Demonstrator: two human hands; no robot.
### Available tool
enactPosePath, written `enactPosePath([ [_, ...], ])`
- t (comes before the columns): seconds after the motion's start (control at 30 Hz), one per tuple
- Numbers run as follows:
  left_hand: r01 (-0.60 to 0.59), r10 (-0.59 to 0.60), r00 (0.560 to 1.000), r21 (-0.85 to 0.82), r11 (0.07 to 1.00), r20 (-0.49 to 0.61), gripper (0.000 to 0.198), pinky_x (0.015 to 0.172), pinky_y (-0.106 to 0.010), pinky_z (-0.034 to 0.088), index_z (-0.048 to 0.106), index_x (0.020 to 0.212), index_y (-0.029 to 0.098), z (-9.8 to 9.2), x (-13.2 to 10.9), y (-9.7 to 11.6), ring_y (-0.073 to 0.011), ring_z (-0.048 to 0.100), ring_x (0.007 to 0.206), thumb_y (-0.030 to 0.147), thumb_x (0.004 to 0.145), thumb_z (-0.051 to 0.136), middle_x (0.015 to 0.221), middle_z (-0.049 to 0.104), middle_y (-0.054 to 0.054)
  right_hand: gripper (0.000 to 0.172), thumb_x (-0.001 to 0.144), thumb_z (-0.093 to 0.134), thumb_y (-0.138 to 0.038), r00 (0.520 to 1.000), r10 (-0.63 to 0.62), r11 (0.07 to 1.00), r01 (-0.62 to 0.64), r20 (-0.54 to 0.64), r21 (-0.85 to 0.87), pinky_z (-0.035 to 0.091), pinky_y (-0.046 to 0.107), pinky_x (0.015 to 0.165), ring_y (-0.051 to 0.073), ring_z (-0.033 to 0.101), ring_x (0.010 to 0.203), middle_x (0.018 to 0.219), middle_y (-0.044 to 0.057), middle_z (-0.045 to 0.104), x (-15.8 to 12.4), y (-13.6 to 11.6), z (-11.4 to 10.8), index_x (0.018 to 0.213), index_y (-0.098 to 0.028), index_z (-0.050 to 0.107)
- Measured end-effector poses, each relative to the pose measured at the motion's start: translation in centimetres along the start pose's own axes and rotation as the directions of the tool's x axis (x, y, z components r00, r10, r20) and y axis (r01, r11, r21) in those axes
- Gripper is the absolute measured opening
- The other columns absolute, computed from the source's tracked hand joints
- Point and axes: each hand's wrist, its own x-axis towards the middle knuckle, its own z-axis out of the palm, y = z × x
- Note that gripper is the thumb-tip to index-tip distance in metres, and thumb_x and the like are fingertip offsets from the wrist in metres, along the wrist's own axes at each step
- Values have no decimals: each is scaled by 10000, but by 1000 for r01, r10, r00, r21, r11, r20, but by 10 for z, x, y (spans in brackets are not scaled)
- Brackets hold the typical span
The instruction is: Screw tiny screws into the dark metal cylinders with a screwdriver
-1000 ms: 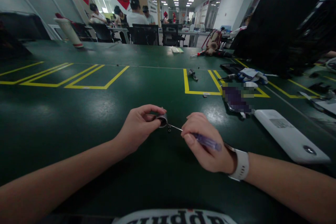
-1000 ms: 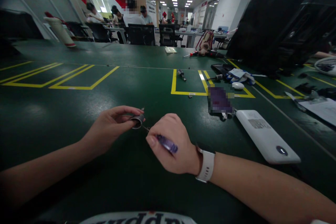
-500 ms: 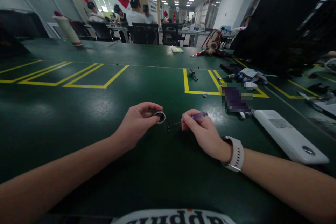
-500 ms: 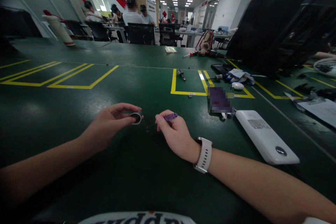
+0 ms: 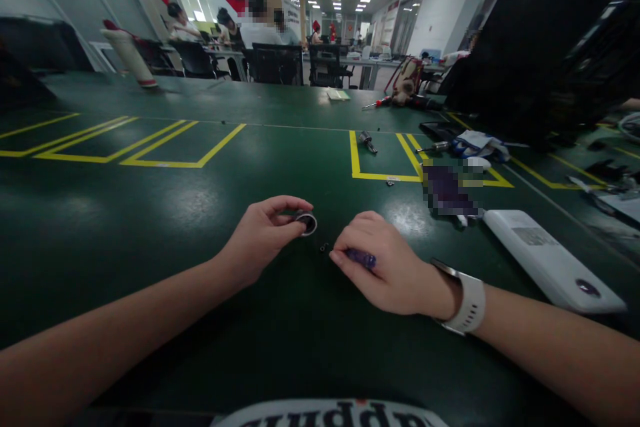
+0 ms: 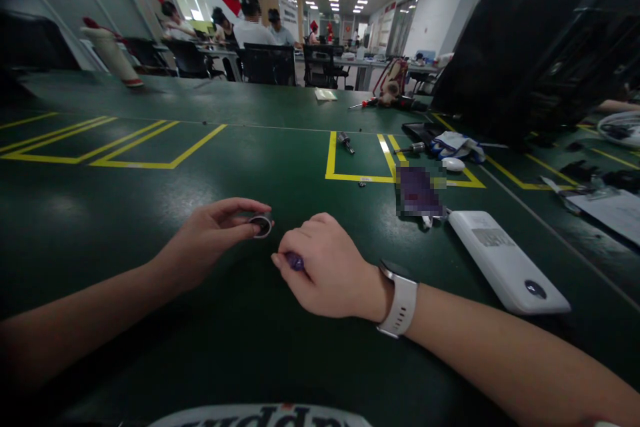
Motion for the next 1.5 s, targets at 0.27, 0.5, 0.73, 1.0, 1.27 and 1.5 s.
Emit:
enactPosePath([
  [0.27, 14, -14, 1000, -11, 1000, -13, 298, 768, -278, 517, 698, 896, 145, 1, -2, 3, -176, 684, 791, 117, 600, 704, 799, 739, -38, 156, 901, 479, -221, 985, 123, 990, -113, -123, 88, 405, 305, 660, 147, 551, 655, 692, 13, 603, -4, 13, 4, 790, -170, 577],
  [0.5, 7, -7, 1000, -23, 1000, 0, 304, 783, -286, 529, 688, 913, 149, -1, -1, 1, -180, 693, 806, 127, 610, 713, 805, 745, -38, 66, 872, 480, -174, 948, -119, 989, 140, -295, 52, 439, 338, 717, 163, 566, 723, 764, 34, 610, -13, 16, 11, 852, -185, 542],
  [0.73, -19, 19, 1000, -23, 1000, 9, 314, 816, -302, 539, 685, 912, 149, 0, -2, 0, -189, 699, 826, 124, 601, 721, 809, 747, -34, 70, 890, 486, -163, 927, -333, 939, 308, -173, -157, 459, 352, 755, 182, 601, 804, 838, 67, 668, -10, 8, 14, 939, -177, 534],
  [1.0, -60, 58, 998, 59, 996, 28, 327, 772, -303, 547, 683, 928, 144, 0, -2, -3, -194, 700, 794, 181, 607, 728, 794, 748, -38, 108, 917, 485, -191, 947, -307, 928, 276, -94, -249, 451, 345, 760, 188, 614, 813, 855, 90, 686, -7, 6, 14, 911, -138, 579],
  [1.27, -123, 121, 992, 72, 990, 32, 252, 756, -306, 558, 692, 868, 139, -2, 0, -7, -188, 703, 753, 211, 627, 713, 768, 747, -39, 141, 933, 455, -206, 942, -324, 919, 291, -89, -265, 452, 342, 774, 174, 603, 797, 853, 74, 693, -7, 5, 16, 894, -161, 583],
  [1.5, -124, 122, 992, 98, 987, 28, 219, 758, -312, 562, 702, 841, 154, -2, -1, -5, -189, 700, 759, 201, 628, 708, 766, 744, -27, 95, 907, 475, -179, 946, -305, 940, 280, -111, -195, 449, 363, 790, 183, 605, 806, 855, 73, 680, -9, 4, 16, 916, -168, 569],
])
